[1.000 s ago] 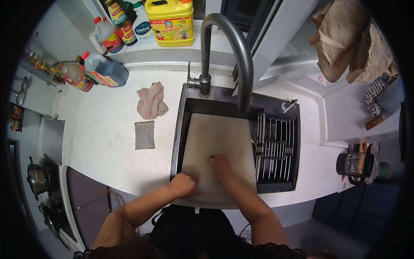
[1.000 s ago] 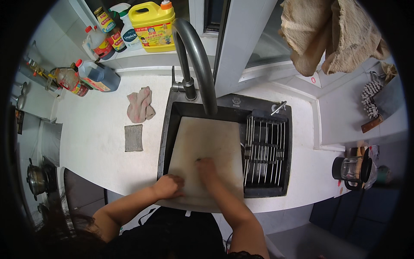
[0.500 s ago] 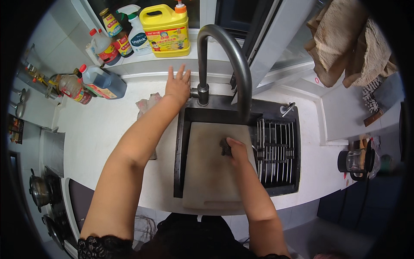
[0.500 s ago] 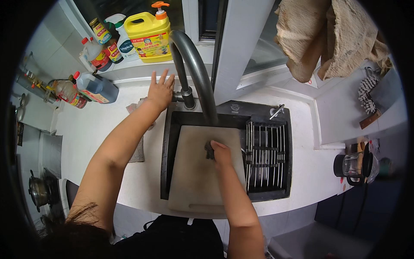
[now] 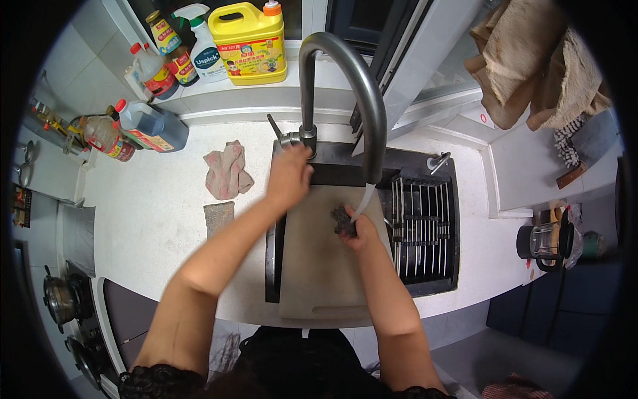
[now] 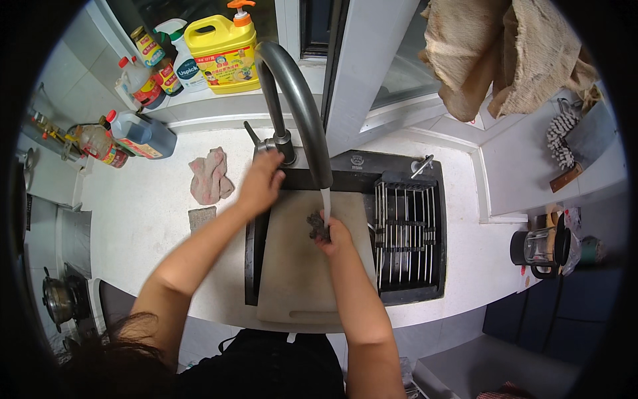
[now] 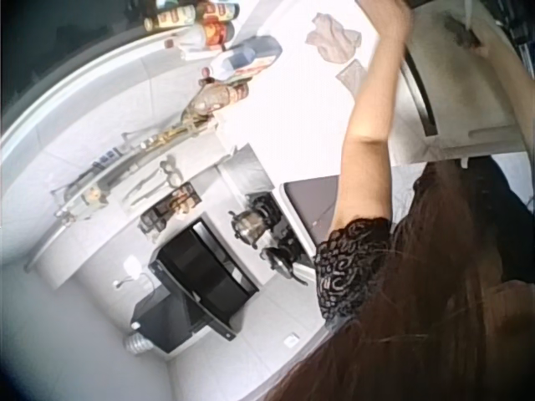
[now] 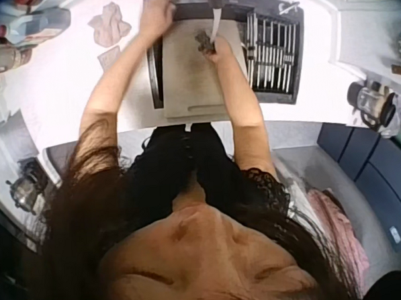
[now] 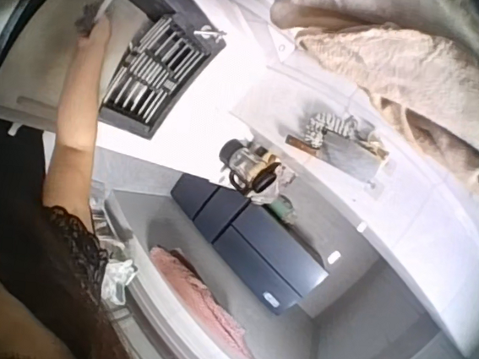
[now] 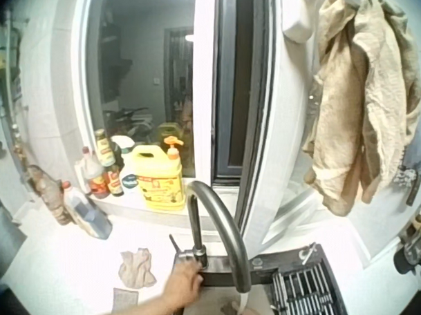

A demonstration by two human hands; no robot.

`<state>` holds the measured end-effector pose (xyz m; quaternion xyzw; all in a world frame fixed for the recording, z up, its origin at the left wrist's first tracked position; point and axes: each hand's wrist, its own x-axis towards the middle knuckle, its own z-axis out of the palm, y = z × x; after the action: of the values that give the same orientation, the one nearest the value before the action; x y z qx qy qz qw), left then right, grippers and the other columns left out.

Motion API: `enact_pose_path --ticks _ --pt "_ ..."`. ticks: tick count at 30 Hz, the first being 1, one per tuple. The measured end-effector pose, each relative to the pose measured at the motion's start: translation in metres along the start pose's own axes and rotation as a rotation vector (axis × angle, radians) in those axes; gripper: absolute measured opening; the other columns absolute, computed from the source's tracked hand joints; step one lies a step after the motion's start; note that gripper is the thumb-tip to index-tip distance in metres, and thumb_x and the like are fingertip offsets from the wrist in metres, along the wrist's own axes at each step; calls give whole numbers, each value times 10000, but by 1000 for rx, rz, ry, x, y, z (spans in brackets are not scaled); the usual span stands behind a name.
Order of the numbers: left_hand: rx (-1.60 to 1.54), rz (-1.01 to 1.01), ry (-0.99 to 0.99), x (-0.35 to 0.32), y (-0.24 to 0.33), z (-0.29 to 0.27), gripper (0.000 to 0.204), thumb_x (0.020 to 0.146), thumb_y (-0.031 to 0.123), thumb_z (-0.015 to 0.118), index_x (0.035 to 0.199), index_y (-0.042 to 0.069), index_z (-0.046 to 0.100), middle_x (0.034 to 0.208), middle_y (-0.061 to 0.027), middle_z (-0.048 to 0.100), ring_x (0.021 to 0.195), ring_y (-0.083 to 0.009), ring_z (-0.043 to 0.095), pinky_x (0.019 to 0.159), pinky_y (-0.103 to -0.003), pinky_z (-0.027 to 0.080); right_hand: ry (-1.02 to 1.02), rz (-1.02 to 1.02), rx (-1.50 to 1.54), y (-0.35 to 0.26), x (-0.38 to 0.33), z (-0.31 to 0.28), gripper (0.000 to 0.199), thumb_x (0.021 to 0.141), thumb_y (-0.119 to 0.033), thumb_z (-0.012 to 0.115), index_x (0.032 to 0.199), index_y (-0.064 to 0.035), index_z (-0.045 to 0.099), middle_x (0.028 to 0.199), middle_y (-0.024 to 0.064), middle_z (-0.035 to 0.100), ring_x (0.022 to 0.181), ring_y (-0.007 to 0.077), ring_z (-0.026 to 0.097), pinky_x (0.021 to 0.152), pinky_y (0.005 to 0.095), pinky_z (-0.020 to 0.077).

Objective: The person washes a white plastic cutting board in a kitchen sink. They use a metal scouring pad to scrub both sides of the board under running water, rinse it thoroughly, and place it in a dish rack.

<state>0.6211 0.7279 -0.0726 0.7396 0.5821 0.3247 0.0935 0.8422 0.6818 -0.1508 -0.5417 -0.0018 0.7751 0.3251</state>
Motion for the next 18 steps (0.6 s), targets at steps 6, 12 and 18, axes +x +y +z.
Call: enact_pose_path --ticks 6,12,18 --pt "-1252 -1239 -400 -81 57 102 316 948 302 497 1143 56 534 1065 -66 597 883 -217 580 829 -363 478 -92 -64 111 3 -18 -2 207 849 -172 620 1046 -115 591 946 43 605 787 185 566 579 324 489" --pt "-1543 -1292 -295 -75 53 115 225 981 279 436 1037 81 528 966 -52 582 826 -171 561 758 -346 487 62 -262 -170 -4 -40 -12 208 853 -80 596 1055 -32 595 958 78 615 812 192 607 648 298 529" --pt "-1812 -1460 -190 -79 36 143 283 957 338 489 1006 68 559 921 -74 611 834 -219 600 661 -401 501 100 -567 -603 13 -10 -8 189 828 -192 687 922 -34 644 767 35 625 650 126 594 558 246 507"
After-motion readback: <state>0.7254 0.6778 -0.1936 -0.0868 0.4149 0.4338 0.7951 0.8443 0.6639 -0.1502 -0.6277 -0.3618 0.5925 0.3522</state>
